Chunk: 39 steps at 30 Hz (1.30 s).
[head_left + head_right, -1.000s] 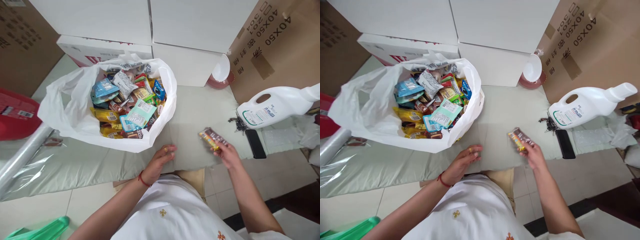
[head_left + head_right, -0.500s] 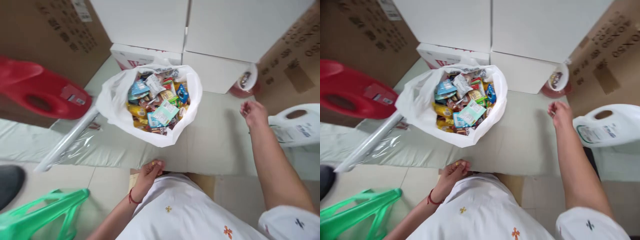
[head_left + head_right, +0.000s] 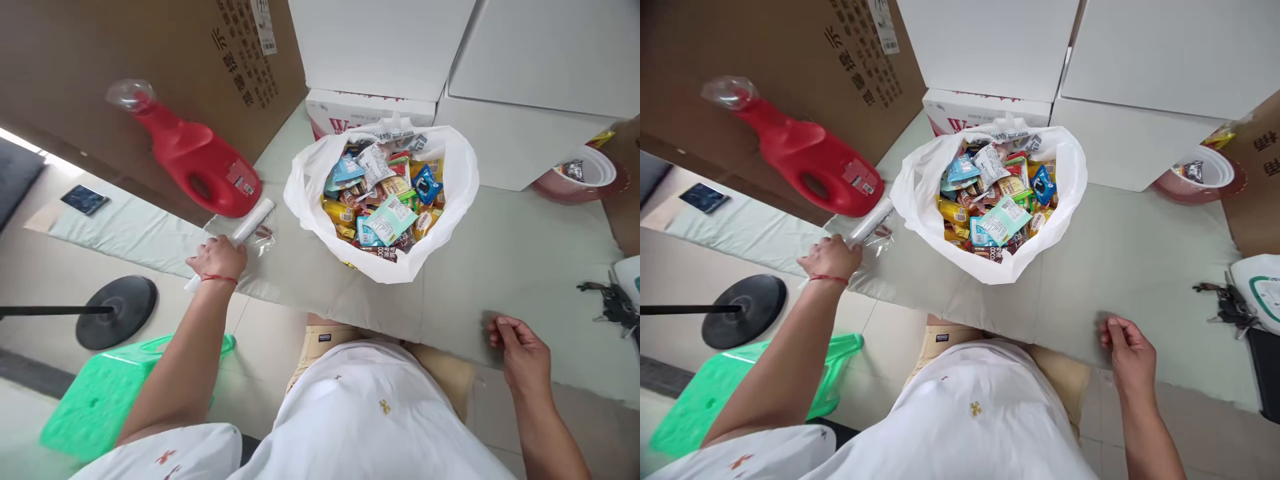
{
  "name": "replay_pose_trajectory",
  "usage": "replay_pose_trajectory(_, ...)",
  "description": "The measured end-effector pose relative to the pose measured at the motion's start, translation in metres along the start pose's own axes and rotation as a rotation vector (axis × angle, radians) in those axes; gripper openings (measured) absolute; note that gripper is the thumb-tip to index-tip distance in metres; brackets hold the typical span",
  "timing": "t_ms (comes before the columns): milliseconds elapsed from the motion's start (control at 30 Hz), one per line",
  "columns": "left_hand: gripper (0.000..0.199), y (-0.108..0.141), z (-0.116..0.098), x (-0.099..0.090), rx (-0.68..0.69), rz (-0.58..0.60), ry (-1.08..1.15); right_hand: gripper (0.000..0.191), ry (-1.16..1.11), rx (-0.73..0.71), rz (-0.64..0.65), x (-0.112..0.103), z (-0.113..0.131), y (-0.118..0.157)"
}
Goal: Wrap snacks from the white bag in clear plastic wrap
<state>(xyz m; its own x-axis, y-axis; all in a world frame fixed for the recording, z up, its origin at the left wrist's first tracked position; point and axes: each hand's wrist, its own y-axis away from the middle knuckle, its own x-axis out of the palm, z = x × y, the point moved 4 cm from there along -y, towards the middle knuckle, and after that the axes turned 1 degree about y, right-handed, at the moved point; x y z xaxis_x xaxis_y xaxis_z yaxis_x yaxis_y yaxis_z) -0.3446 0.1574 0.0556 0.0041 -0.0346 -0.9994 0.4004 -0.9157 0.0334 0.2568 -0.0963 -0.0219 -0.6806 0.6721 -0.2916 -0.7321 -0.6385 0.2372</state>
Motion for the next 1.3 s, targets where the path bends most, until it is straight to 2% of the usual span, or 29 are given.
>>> replay_pose_trajectory(67,0.045,-0.004,0.011,0.008,-0.008,0.105,-0.037,0.048,0.008,-0.039,0.005,0.006,0.006,0.003)
replay_pose_trajectory(100,0.042,-0.003,0.018,0.011,-0.019,0.111,-0.038,0.047,0.022,-0.062,0.015,0.011,0.01,0.005)
replay_pose_trajectory(233,0.051,-0.003,0.039,0.018,-0.03,0.011,0.085,0.042,0.122,-0.165,0.121,0.046,0.034,0.016)
replay_pose_trajectory(300,0.055,-0.009,0.042,0.022,-0.031,0.01,0.149,0.041,0.153,-0.204,0.212,0.07,0.047,0.023)
replay_pose_trajectory(400,0.047,-0.023,0.04,0.028,-0.044,0.144,0.121,0.04,0.188,-0.279,0.353,0.101,0.064,0.038)
replay_pose_trajectory(467,0.039,-0.025,0.039,0.027,-0.043,0.222,0.087,0.038,0.23,-0.362,0.412,0.114,0.073,0.05)
replay_pose_trajectory(533,0.035,-0.014,0.04,0.018,-0.021,0.222,0.095,0.035,0.258,-0.44,0.454,0.121,0.078,0.064)
replay_pose_trajectory(600,0.037,0.013,0.041,0.003,0.015,0.15,0.156,0.033,0.239,-0.466,0.531,0.129,0.081,0.079)
replay_pose_trajectory(667,0.042,0.055,0.039,-0.015,0.027,0.077,0.28,0.033,0.167,-0.417,0.684,0.143,0.081,0.096)
replay_pose_trajectory(733,0.047,0.104,0.031,-0.025,-0.021,0.13,0.498,0.036,0.059,-0.307,0.895,0.164,0.082,0.116)
replay_pose_trajectory(767,0.046,0.128,0.022,-0.028,-0.026,0.19,0.652,0.04,-0.002,-0.246,0.995,0.176,0.084,0.126)
replay_pose_trajectory(833,0.041,0.171,-0.004,-0.033,0.055,0.272,0.905,0.058,-0.122,-0.129,1.149,0.2,0.092,0.146)
replay_pose_trajectory(933,0.035,0.213,-0.046,-0.036,0.182,0.314,1.131,0.09,-0.307,0.038,1.256,0.229,0.109,0.167)
replay_pose_trajectory(1000,0.031,0.229,-0.071,-0.031,0.265,0.411,1.261,0.091,-0.423,0.143,1.234,0.238,0.122,0.172)
replay_pose_trajectory(1067,0.028,0.238,-0.091,-0.024,0.319,0.519,1.385,0.075,-0.484,0.145,1.103,0.236,0.133,0.167)
replay_pose_trajectory(1167,0.04,0.245,-0.114,-0.013,0.309,0.68,1.649,0.049,-0.482,-0.061,0.769,0.215,0.146,0.15)
replay_pose_trajectory(1233,0.054,0.248,-0.132,-0.007,0.28,0.864,1.852,0.043,-0.426,-0.248,0.584,0.194,0.153,0.141)
replay_pose_trajectory(1300,0.067,0.25,-0.152,-0.003,0.275,1.066,1.979,0.038,-0.298,-0.416,0.477,0.173,0.158,0.135)
